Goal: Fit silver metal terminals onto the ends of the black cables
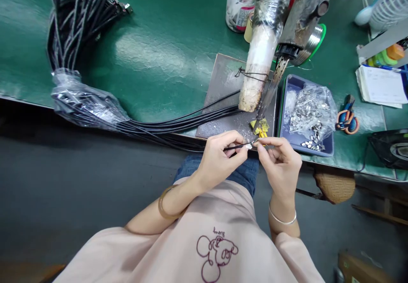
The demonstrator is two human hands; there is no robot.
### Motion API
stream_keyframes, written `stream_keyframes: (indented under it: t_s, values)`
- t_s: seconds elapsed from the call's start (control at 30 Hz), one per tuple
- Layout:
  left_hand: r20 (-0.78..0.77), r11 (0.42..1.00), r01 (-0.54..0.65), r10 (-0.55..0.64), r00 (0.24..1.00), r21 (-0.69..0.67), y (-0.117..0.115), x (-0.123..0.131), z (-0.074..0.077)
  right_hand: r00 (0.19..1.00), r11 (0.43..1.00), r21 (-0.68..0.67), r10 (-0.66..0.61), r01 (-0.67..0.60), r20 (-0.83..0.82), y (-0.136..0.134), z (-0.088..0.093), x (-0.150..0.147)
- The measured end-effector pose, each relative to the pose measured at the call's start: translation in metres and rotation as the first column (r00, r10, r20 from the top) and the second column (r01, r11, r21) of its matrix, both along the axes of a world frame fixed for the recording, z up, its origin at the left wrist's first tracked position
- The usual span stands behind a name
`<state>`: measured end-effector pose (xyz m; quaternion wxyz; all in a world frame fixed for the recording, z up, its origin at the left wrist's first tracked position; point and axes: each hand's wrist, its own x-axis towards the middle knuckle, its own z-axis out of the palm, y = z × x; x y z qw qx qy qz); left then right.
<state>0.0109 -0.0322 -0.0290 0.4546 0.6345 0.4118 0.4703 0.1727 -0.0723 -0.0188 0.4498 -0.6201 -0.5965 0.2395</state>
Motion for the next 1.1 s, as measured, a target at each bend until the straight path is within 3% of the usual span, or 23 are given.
stream_keyframes:
  t_s: [0.2,0.33,0.43,0.57,0.63,0.73,0.8,0.9,0.97,1.1]
  values:
    - [-0.046,0.996,0.022,-0.018,0.999,0.082,0.000,-0.001,-0.001,0.987,0.997,0.063,0.036,-0.046,0.157,0.000,-0.002,0.000]
    - [0.006,0.993,0.117,-0.117,0.993,-0.010,0.000,-0.003,0.003,0.988,0.993,0.116,-0.013,-0.005,0.153,0.001,-0.001,0.005]
    - [0.028,0.980,0.187,-0.186,0.982,-0.061,0.001,-0.007,0.005,0.996,0.998,0.063,0.000,-0.006,0.093,0.004,0.002,0.009]
    - [-0.065,0.971,0.155,-0.145,0.987,0.180,0.000,-0.010,0.004,0.989,0.993,-0.058,0.111,-0.105,0.101,0.007,0.006,0.010]
    - [-0.065,0.970,0.119,-0.108,0.992,0.213,-0.001,-0.010,0.003,0.987,0.998,-0.008,0.068,-0.067,0.144,0.006,0.007,0.009]
    - [0.069,0.993,0.111,-0.108,0.992,-0.035,0.002,-0.009,0.002,0.992,0.976,0.202,-0.097,0.078,0.086,0.004,0.009,0.007]
    - [0.189,0.961,0.158,-0.115,0.975,-0.229,0.006,-0.009,0.002,0.987,0.932,0.324,-0.151,0.162,-0.057,0.003,0.009,0.006]
    - [0.305,0.911,0.225,-0.118,0.945,-0.346,0.013,-0.009,0.005,0.977,0.890,0.409,-0.158,0.204,-0.142,0.004,0.007,0.004]
    - [0.340,0.903,0.236,-0.109,0.934,-0.360,0.016,-0.007,0.005,0.985,0.892,0.420,-0.165,0.168,-0.043,0.005,0.004,0.002]
    - [0.346,0.910,0.225,-0.099,0.933,-0.348,0.020,-0.003,0.006,0.953,0.880,0.472,-0.103,-0.046,0.286,0.007,-0.003,-0.002]
